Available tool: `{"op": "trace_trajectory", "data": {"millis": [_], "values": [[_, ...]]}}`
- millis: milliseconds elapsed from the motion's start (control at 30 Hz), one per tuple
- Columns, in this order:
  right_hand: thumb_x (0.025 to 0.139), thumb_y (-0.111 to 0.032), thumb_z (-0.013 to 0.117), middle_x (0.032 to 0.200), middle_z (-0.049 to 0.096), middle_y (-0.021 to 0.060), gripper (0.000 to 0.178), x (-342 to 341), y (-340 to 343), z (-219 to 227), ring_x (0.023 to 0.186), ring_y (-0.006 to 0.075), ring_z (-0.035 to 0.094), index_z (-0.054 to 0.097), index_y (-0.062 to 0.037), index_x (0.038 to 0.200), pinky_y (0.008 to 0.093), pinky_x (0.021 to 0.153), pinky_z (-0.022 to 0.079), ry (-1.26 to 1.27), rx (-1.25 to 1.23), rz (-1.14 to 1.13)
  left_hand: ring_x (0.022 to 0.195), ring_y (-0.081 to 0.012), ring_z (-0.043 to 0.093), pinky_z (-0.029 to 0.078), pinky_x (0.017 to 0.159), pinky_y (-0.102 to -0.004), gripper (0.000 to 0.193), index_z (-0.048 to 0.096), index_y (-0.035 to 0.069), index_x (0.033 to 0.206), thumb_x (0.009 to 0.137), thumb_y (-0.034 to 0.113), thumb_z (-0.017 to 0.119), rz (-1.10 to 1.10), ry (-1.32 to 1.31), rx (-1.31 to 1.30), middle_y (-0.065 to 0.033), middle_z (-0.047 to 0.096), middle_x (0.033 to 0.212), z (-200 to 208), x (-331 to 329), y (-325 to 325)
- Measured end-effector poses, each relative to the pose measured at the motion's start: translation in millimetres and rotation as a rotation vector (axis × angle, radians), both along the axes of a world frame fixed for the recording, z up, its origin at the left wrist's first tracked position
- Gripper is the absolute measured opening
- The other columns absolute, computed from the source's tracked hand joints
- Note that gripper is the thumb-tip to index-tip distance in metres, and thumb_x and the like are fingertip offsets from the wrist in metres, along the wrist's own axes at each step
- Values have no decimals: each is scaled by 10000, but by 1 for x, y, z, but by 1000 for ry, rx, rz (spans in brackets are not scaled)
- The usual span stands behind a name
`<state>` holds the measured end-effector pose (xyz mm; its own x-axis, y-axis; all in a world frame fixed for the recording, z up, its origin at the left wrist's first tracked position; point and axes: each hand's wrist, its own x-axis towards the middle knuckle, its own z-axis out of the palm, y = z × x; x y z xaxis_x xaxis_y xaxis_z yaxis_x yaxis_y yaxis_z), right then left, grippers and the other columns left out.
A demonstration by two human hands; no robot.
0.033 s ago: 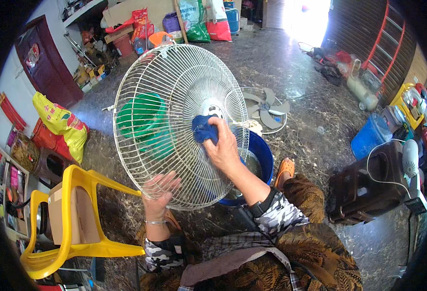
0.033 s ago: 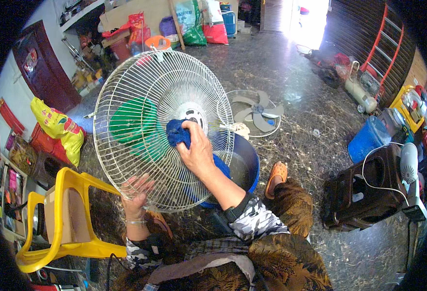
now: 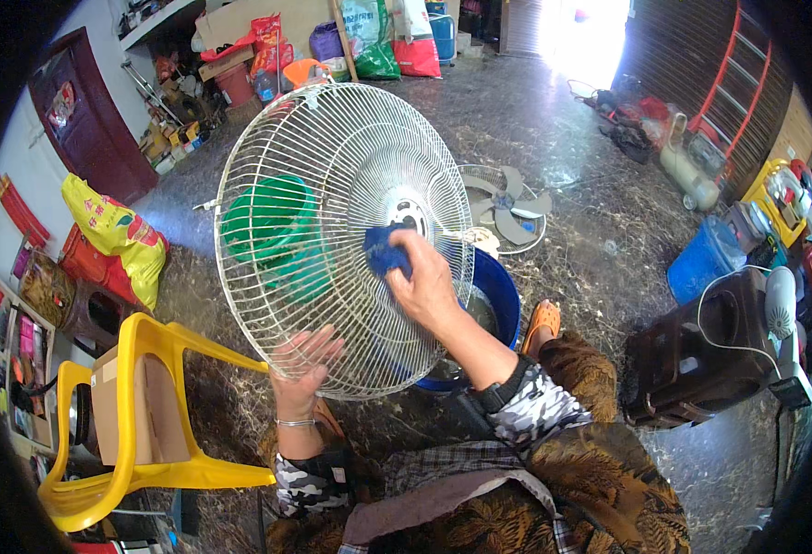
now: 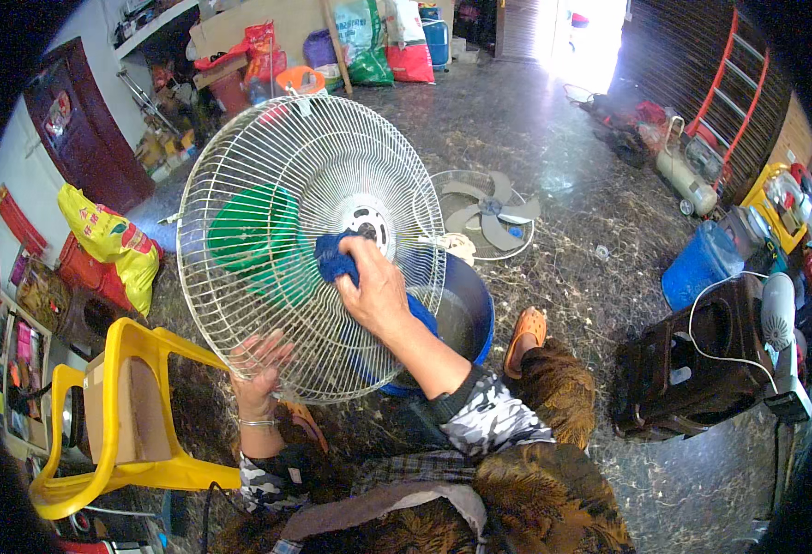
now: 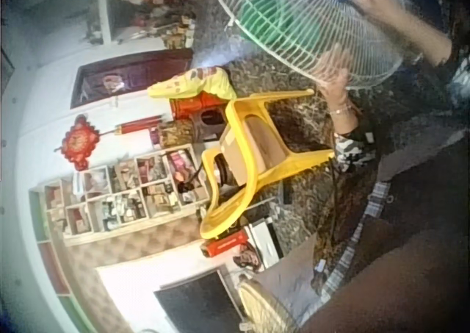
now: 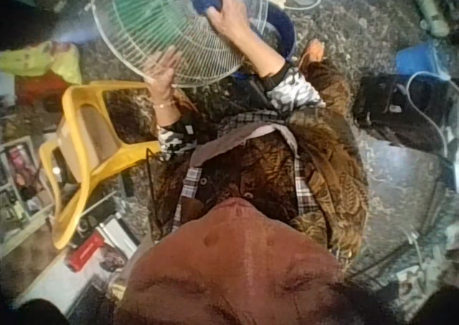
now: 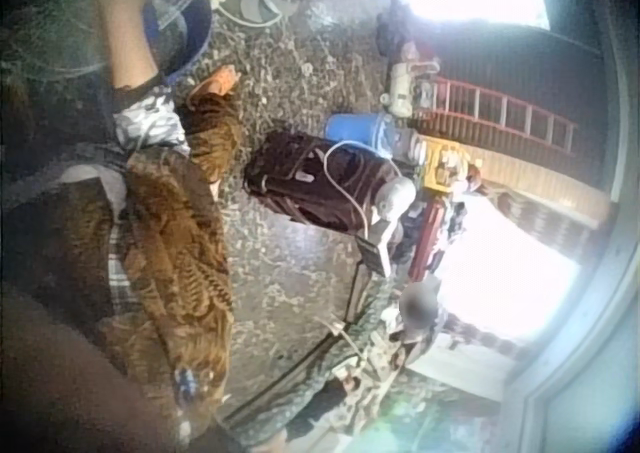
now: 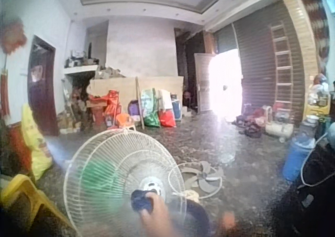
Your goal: The person cleans a disassembled fan grille with a blue cloth dipped in a bucket of water.
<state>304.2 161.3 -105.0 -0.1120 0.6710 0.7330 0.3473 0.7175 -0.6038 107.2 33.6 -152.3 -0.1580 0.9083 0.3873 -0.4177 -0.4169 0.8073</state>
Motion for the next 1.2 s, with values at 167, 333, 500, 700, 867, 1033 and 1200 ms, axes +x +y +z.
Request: {"op": "trace_trajectory", "data": {"millis": [167,333,500,700,867,1033,1200], "values": [[754,-72,536,619,493,115,203,36,1,-7,544,231,500,502,-86,953,354,569,421,-194,-370,522,1019,-391,600,511,859,-523,642,431,7,1213,688,117,784,60,9,-45,-275,543,1185,-4,0,-1],[733,-94,576,635,533,108,235,57,22,12,572,179,523,531,-75,962,324,566,424,-271,-295,385,999,-382,611,519,844,-536,562,461,-18,1186,719,67,762,55,0,7,-260,576,1144,0,0,0],[828,-143,577,687,581,222,198,30,0,0,629,383,593,534,-53,999,417,571,464,-130,-331,207,982,-381,619,532,829,-516,550,452,-19,1184,736,95,750,85,51,37,-255,579,1137,-2,3,0],[848,-176,573,809,618,222,278,49,-48,0,791,350,612,567,-71,1106,412,727,477,-727,-618,735,1000,-338,604,524,859,-483,621,390,10,1224,725,168,724,214,-9,-106,-227,541,1179,-10,-4,1],[855,-227,581,741,630,173,277,53,0,-5,702,312,648,552,-88,1093,378,643,508,-195,-361,290,1030,-327,591,521,871,-479,626,380,22,1232,721,159,715,200,2,-135,-235,516,1214,-17,-8,-2],[911,-286,490,729,611,220,222,42,9,-6,700,424,600,505,-87,1009,516,653,476,-672,-368,263,1027,-380,592,517,863,-510,563,443,-24,1166,733,161,751,195,-9,-64,-269,536,1182,-15,-10,-4],[910,-311,498,811,641,203,315,75,6,-7,790,402,615,573,-100,1131,469,749,491,-861,-409,391,1024,-378,598,528,841,-516,503,463,-24,1144,746,107,742,101,1,-44,-275,550,1161,-6,-2,-3]]}}
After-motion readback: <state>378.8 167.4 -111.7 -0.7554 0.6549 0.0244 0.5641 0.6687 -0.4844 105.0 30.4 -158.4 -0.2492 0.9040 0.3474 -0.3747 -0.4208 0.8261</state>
